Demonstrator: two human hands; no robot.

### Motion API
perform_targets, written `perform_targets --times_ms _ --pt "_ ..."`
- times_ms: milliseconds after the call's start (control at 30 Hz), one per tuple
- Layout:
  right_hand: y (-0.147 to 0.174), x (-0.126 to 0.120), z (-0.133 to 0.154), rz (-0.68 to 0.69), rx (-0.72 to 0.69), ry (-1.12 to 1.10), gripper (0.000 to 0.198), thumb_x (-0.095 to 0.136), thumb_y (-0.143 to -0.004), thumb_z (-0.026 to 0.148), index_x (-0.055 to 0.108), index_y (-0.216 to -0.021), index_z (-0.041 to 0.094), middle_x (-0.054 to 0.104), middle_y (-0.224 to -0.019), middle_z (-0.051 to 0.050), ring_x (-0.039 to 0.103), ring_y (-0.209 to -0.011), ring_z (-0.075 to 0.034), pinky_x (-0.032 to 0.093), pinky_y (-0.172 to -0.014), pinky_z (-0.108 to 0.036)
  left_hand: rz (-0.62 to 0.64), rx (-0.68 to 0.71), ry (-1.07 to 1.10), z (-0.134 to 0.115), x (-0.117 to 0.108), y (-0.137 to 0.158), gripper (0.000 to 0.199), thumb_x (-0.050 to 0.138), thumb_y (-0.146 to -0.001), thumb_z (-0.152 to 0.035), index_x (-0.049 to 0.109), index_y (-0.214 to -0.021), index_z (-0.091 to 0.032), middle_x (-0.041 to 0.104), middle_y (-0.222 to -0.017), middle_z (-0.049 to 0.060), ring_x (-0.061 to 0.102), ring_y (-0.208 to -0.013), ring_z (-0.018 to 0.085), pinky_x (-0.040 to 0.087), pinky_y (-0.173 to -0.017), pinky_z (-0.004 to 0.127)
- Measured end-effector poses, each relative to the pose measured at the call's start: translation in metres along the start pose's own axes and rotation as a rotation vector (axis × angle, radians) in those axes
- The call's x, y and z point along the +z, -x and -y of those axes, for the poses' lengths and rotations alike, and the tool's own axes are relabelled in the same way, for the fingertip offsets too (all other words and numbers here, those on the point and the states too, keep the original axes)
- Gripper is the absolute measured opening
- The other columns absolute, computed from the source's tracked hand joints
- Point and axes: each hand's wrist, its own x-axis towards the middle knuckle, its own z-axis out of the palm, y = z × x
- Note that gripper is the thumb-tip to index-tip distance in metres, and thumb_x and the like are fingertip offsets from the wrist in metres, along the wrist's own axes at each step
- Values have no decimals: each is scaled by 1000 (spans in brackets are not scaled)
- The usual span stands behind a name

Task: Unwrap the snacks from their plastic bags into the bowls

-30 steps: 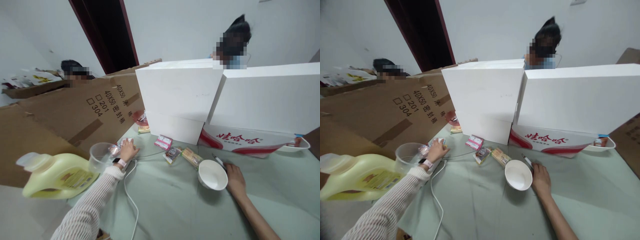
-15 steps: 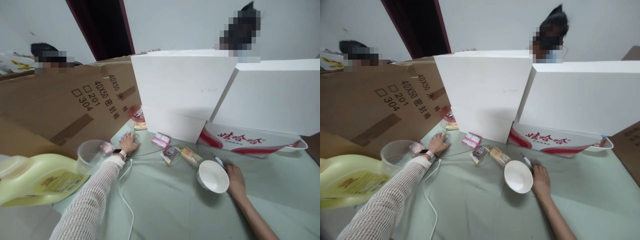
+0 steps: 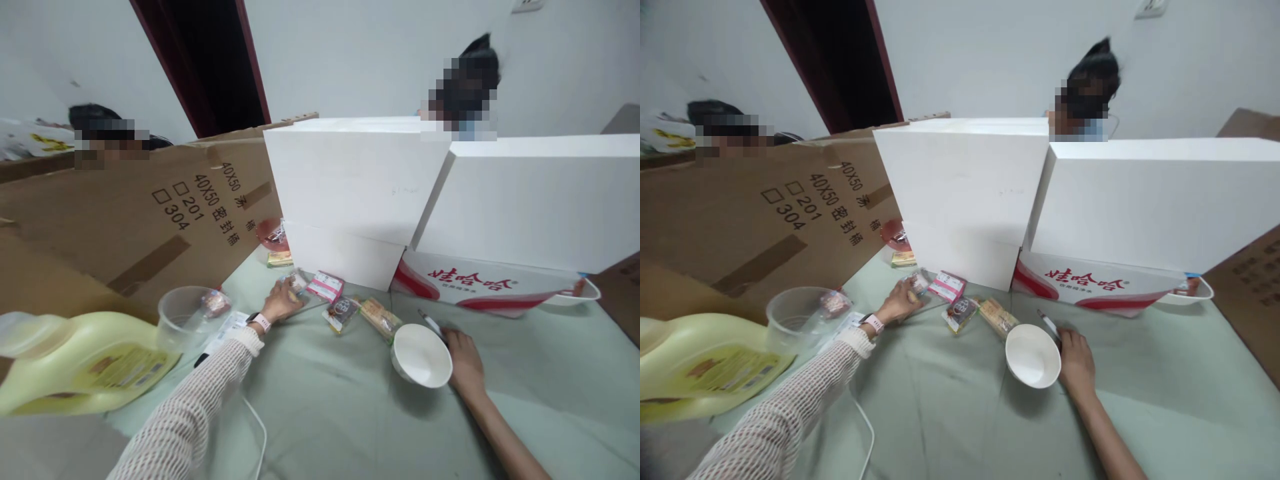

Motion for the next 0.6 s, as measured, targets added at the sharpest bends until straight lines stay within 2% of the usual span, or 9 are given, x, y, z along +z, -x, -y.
perform_targets --times_ms 67,233,433,500,600 --pt "0 0 -1 23 4 27 29 39 -82 18 59 -101 9 61 -91 -16 54 -84 -26 44 -76 -35 9 -8 15 -6 4 7 84 65 -68 -45 30 -138 -13 32 -142 24 31 -132 39 32 -100 48" --pt "3 2 -6 76 -10 59 33 40 -81 21 59 -105 7 61 -93 -17 53 -86 -28 44 -77 -36 -8 -46 49 -35 21 20 87 70 -64 -37 31 -137 -12 25 -145 25 24 -134 40 25 -105 50" --pt "6 7 -14 56 -34 62 32 38 -81 22 59 -102 10 61 -89 -15 53 -84 -27 45 -74 -36 -46 -82 145 -64 32 12 98 68 -68 -54 21 -141 -10 27 -145 25 27 -134 37 31 -103 44" --pt "6 8 -14 53 -38 61 32 37 -81 22 59 -101 11 60 -88 -15 53 -82 -27 45 -73 -36 -57 -74 168 -61 24 6 81 63 -74 -53 31 -137 -13 39 -139 20 38 -127 33 37 -98 43" --pt "6 6 -13 52 -27 52 32 36 -82 23 58 -102 12 60 -88 -16 52 -82 -28 44 -72 -37 -96 -89 173 -39 -3 -4 38 54 -88 -37 51 -120 -17 54 -121 10 57 -104 23 48 -87 44"
